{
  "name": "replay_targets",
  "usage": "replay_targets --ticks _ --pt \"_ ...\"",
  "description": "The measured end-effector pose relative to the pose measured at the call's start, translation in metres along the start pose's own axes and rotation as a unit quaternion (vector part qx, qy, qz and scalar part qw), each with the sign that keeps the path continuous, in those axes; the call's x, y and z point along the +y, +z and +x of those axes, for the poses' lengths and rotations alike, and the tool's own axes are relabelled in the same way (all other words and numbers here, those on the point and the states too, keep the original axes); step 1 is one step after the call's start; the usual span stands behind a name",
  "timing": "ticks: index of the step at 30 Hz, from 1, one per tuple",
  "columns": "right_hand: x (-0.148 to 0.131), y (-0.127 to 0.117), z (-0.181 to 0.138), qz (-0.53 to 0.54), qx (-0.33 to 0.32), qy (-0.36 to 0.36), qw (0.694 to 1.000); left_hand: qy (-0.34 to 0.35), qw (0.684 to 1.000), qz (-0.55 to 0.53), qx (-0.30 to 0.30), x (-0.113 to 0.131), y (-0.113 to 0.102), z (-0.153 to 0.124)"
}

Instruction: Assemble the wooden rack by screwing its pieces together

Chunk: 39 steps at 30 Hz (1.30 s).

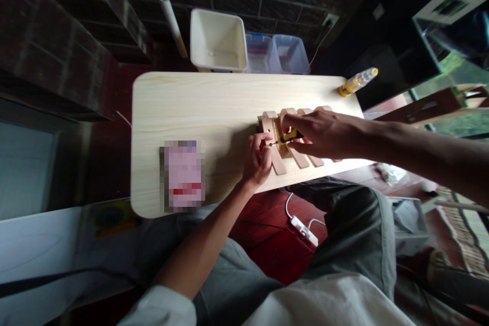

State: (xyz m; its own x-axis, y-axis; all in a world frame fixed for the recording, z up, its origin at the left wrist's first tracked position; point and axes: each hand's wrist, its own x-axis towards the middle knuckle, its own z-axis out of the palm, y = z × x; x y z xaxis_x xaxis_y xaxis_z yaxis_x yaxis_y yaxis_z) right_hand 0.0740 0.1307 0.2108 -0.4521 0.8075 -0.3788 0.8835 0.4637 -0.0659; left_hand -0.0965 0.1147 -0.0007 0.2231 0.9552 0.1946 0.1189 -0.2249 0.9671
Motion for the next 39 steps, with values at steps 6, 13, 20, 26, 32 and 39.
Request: replay_targets --ticks 6,13,20,26,32,39 --pt "0.001 -0.0053 0.0012 -0.008 -0.026 0.012 1.0 0.001 1.0 -0.005 0.004 -0.0004 0.0005 -0.0012" --pt "-0.0007 -0.0023 0.0009 -0.023 -0.023 0.019 0.999 -0.004 1.0 -0.002 0.001 0.0006 0.0002 -0.0021" --pt "-0.0036 -0.0061 0.007 -0.02 -0.027 -0.003 0.999 0.003 1.0 -0.007 0.002 -0.0009 0.0005 -0.0012" --pt "0.0025 -0.0068 0.0035 0.011 -0.036 0.018 0.999 -0.008 1.0 -0.011 -0.002 0.0018 -0.0012 -0.001" --pt "0.0012 -0.0034 -0.0005 0.027 -0.009 -0.003 1.0 -0.004 1.0 -0.005 -0.002 0.0013 -0.001 -0.0011" --pt "0.0016 -0.0089 -0.0007 0.001 -0.033 -0.021 0.999 0.003 1.0 0.0 -0.002 -0.0004 0.0004 -0.0006"
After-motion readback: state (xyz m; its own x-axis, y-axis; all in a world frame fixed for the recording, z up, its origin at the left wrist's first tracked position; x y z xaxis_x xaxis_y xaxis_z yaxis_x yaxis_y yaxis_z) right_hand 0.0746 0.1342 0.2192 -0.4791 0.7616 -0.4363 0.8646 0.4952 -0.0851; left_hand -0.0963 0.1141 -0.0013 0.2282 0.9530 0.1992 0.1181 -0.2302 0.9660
